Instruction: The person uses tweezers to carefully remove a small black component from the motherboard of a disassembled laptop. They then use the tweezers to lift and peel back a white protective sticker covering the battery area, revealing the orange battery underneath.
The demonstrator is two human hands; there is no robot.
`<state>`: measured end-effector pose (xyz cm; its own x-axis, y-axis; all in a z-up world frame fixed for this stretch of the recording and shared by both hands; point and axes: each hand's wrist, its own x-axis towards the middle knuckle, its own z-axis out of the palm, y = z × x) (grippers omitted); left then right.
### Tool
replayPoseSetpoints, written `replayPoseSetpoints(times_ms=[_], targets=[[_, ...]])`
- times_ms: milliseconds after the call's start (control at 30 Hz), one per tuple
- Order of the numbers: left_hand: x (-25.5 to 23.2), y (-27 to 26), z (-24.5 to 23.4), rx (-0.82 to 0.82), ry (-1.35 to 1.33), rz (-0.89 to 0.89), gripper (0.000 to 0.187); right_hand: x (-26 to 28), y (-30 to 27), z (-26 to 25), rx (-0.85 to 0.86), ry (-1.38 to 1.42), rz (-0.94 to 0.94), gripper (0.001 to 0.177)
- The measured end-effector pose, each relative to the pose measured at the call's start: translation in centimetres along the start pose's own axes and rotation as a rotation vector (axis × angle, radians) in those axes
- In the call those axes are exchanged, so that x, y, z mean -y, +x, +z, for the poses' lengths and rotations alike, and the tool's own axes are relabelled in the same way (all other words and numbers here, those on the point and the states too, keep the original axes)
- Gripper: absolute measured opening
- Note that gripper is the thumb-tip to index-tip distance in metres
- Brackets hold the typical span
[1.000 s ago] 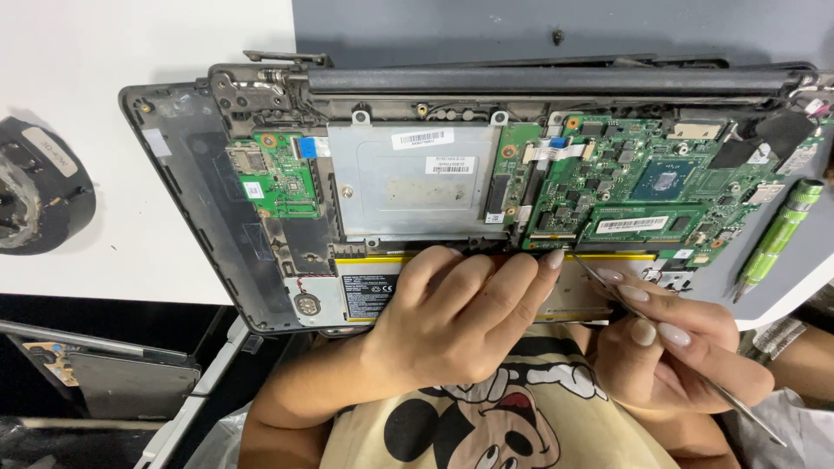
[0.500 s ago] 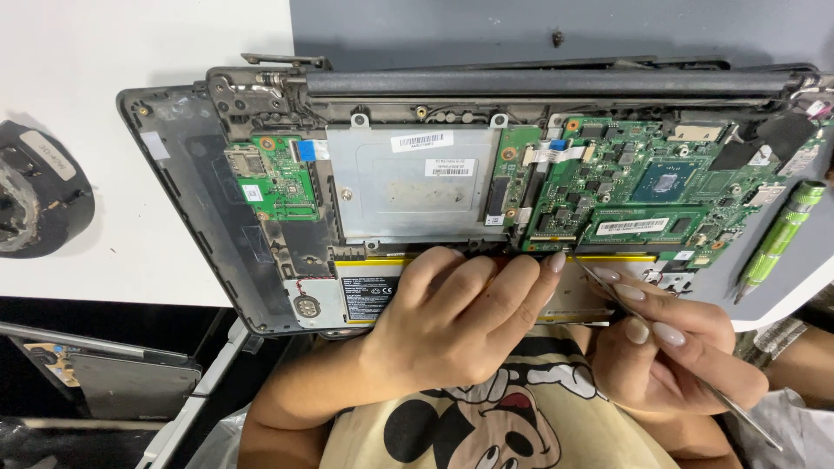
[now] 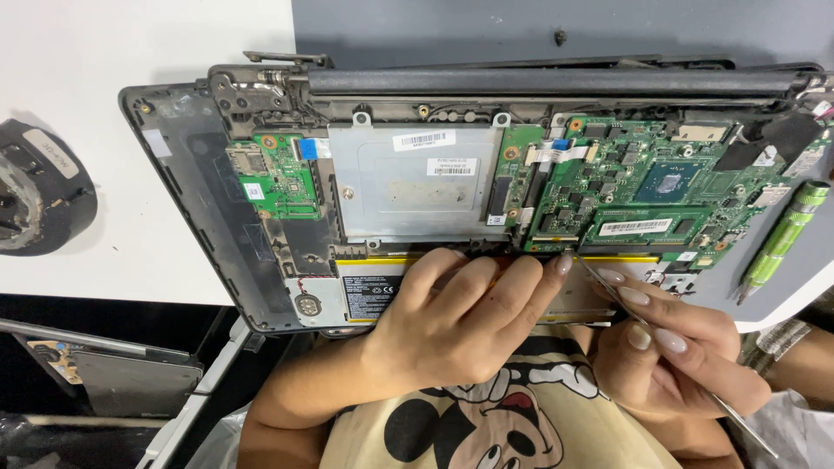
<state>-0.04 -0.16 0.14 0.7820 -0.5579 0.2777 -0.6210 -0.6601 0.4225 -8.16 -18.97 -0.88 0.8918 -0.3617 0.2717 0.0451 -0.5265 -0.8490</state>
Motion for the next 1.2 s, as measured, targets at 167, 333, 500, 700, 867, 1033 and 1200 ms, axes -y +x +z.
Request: replayPoseSetpoints(times_ms=[167,333,500,700,867,1033,1200], targets=[[-0.1,0.0,-0.1,0.008,0.007,-0.004,0.029,-0.6,0.4,-0.7,0.072,-0.006,-0.035,0.021],[-0.1,0.0,0.0,0.006,0.018,-0.008,0.028,-0.6,0.9,0.1,0.021,0.09,-0.159,0.021],[-0.1,0.0,-0.1,0.013,0.036,0.002,0.028,0.3,0.7,-0.4,0.077,-0.009,-0.021,0.023],[0.0,0.0,-0.1,0.003,0.044,0.011,0.032,0.0,1.3,0.6,0.058,0.059,-0.085,0.021],[0.2,0.1,-0.1,-0.01,0.025,0.025,0.03,-0.6,1.5,-0.2,0.13,0.043,-0.115,0.021],[0.5,0.2,-0.1,-0.046,-0.018,0.066,0.031,-0.3,1.2,0.0,0.098,0.058,-0.113,0.025],[0.5,0.1,0.0,-0.08,-0.046,0.077,0.023,-1.3,0.9,-0.3,0.078,0.032,-0.138,0.027]])
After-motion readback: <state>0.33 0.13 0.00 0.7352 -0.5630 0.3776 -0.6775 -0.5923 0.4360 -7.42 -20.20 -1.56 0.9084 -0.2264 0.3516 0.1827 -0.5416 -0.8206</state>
